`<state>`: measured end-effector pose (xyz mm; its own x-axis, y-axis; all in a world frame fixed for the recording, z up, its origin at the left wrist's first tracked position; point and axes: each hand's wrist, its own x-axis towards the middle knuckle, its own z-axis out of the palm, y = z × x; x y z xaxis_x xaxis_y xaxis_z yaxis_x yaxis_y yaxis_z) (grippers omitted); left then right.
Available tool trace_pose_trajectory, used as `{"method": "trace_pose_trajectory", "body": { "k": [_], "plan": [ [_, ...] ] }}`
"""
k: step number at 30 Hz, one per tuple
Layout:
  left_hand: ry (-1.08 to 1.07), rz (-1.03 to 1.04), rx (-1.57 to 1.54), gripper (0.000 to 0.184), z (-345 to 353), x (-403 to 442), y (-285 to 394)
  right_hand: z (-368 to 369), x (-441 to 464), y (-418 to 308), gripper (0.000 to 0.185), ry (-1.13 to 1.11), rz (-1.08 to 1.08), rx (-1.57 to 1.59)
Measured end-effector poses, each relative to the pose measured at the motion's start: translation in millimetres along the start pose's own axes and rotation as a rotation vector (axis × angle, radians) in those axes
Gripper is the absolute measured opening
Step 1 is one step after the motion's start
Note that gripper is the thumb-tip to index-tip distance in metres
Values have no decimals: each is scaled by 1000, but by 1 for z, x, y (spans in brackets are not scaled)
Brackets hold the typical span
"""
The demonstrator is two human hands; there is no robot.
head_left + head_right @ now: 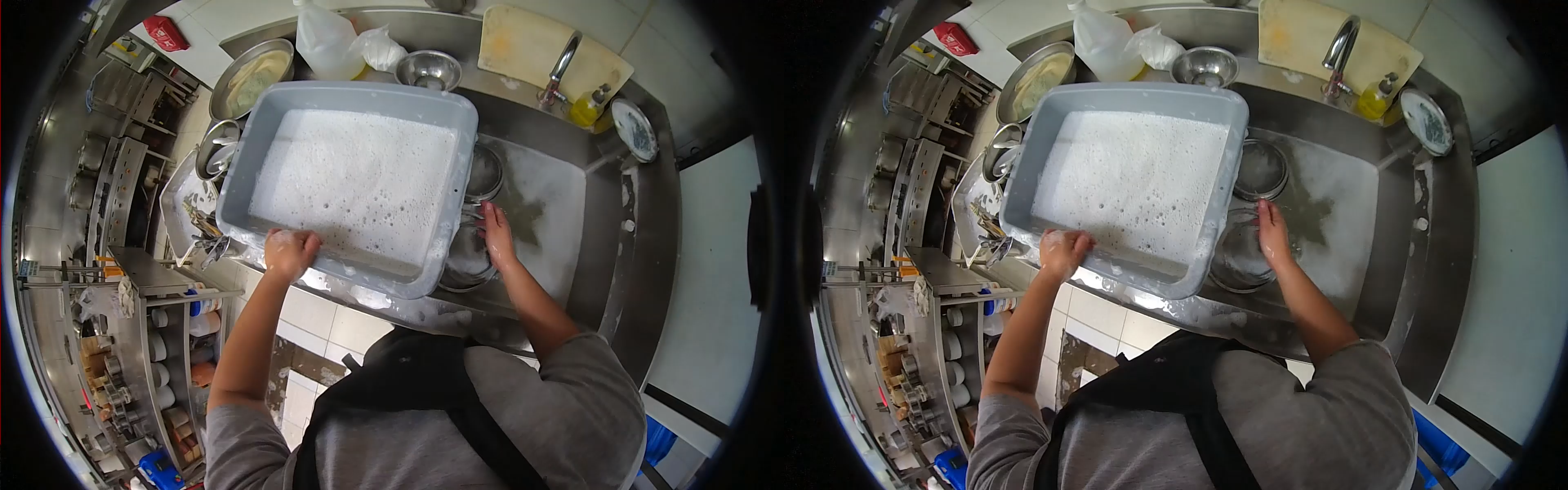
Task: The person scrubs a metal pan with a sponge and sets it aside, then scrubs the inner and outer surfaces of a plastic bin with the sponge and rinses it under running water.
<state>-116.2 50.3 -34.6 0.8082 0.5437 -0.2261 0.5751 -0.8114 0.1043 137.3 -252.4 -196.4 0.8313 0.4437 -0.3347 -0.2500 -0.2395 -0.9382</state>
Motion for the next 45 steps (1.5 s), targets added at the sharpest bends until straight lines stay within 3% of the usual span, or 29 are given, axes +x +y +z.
{"method": "trace_pose_trajectory", "body": {
  "k": [1,2,4,5,6,8,13,15,18,19,21,23,24,26,29,31,33,35,36,38,40,42,43,45],
  "plan": [
    [-70,78,49,41,0,0,3,12,-24,-53,59,-70,108,246],
    [-254,73,64,44,-8,4,11,27,-37,-85,58,-72,70,268],
    [-341,130,18,40,10,30,-8,55,-45,-106,58,-74,21,277],
    [-434,187,-16,53,18,48,-16,68,-42,-102,58,-68,-99,216],
    [-542,26,38,60,13,77,-19,76,-38,-104,59,-59,-223,157],
    [-634,-125,87,69,10,114,-19,81,-44,-115,60,-49,-173,199],
    [-558,-382,302,51,55,169,16,70,-60,-106,58,21,-97,352],
    [-526,-281,186,53,123,199,10,52,-63,-101,58,55,-78,321],
    [-506,60,407,54,77,151,97,30,-72,-102,57,89,-59,322],
    [-632,144,424,54,70,144,114,29,-75,-106,56,98,-54,346],
    [-368,415,324,62,43,90,156,20,-78,-100,57,107,-80,352],
    [-291,731,272,60,62,70,167,12,-79,-96,58,112,-106,355],
    [-290,744,280,60,60,63,169,9,-79,-95,58,120,-107,341],
    [-571,1016,287,59,48,51,160,5,-80,-97,58,129,-112,330],
    [-623,1105,534,57,60,58,122,-18,-77,-103,57,111,-87,309],
    [-751,1038,374,57,42,54,92,-33,-75,-105,56,66,-61,286],
    [-850,624,402,54,23,50,51,-42,-65,-103,56,77,-75,237],
    [-781,406,512,56,12,55,1,-52,-55,-97,53,87,-138,188],
    [-480,430,730,57,16,52,-32,-55,-54,-97,53,78,-121,195],
    [-45,377,840,60,-6,32,-42,-61,-52,-104,50,43,-114,180],
    [69,304,751,64,-32,16,-26,-62,-46,-98,49,90,-142,40],
    [421,13,138,75,-20,20,-29,-68,-38,-85,49,139,-163,-105],
    [412,13,146,75,-13,26,-39,-71,-32,-75,50,185,-205,-206],
    [334,-156,-232,71,-11,39,-55,-73,-27,-63,52,229,-235,-299]
  ]
}}
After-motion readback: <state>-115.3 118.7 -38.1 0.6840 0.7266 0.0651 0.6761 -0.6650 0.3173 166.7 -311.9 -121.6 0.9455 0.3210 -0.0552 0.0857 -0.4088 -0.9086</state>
